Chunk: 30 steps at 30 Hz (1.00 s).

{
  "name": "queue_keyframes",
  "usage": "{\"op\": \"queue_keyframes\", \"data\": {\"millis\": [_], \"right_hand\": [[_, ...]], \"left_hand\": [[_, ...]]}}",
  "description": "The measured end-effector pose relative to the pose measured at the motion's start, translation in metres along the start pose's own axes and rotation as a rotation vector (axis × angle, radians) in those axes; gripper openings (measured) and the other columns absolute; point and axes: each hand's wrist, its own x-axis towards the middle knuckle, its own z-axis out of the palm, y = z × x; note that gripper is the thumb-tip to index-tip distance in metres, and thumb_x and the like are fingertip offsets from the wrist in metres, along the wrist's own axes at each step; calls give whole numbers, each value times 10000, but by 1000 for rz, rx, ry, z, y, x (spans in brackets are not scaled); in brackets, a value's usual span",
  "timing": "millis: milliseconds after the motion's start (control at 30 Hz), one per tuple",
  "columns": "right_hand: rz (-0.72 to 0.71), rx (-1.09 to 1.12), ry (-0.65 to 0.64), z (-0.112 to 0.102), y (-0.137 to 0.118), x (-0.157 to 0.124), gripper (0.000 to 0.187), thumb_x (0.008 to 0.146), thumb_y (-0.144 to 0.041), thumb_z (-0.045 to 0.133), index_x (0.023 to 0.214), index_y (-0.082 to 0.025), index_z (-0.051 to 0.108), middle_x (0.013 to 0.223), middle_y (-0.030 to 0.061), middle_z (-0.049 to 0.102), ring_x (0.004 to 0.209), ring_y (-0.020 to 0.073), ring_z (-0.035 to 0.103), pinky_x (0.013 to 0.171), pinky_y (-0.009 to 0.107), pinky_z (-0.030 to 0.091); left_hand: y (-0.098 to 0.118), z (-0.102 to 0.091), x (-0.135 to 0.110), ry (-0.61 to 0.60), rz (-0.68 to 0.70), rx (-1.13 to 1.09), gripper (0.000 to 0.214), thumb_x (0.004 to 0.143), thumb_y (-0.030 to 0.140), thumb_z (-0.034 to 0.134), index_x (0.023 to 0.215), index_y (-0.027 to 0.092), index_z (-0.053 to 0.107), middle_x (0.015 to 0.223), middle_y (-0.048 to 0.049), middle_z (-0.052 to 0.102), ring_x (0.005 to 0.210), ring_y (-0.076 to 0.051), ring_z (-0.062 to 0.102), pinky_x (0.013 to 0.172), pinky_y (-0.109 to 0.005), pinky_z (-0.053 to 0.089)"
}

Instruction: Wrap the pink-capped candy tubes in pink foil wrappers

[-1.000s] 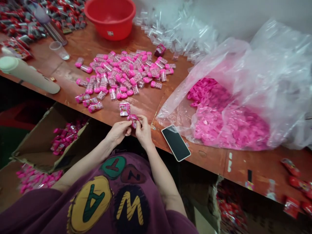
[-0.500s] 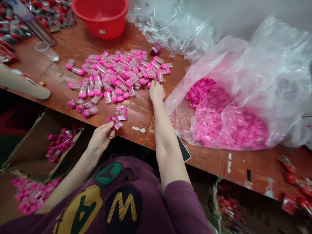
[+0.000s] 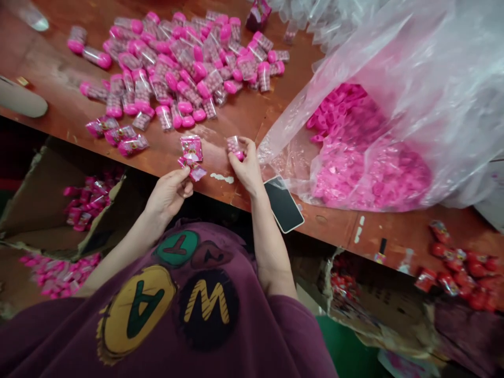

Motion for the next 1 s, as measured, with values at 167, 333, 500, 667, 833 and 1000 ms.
{"op": "queue_keyframes", "data": {"millis": [167,333,500,667,833,1000], "right_hand": [[-67,143,-122,-5,-13,-64,391,974,-443,682,1313,-250,650,1170,49,739,1001,208,690,1012,433,592],[-52,293,-272,-8,-28,-103,577,906,-541,795,1395,-272,648,1275,44,744,1111,220,710,1051,415,601],[-121,304,-285,-2,-21,-116,620,914,-581,796,1443,-305,629,1278,58,710,1058,216,705,985,415,629],[-136,236,-70,0,-23,-119,365,886,-592,833,1055,-275,768,1087,33,711,993,196,688,936,395,634],[248,655,-173,3,-27,-126,484,791,-623,905,914,-243,633,935,-10,796,841,152,796,815,316,685],[371,834,-180,6,-30,-134,533,792,-603,912,934,-238,551,841,-17,825,657,124,784,551,210,615]], "left_hand": [[-13,6,2,-203,15,44,219,877,299,883,804,157,734,638,12,671,553,-85,624,511,-191,436],[-28,7,3,-336,-83,64,217,935,299,839,830,126,762,720,-16,709,612,-85,654,618,-200,525],[-35,6,-4,-300,-149,-3,168,987,211,758,848,116,761,733,-21,718,615,-87,659,603,-189,541],[-27,4,-8,-214,-233,-66,165,1002,169,722,842,133,740,692,-2,707,560,-66,642,562,-158,530],[-18,1,-10,-68,-202,-63,186,966,172,782,800,142,705,638,15,692,502,-54,619,524,-145,513],[-26,3,-13,0,-169,-82,242,945,207,824,766,149,672,622,30,679,506,-54,630,528,-148,512]]}}
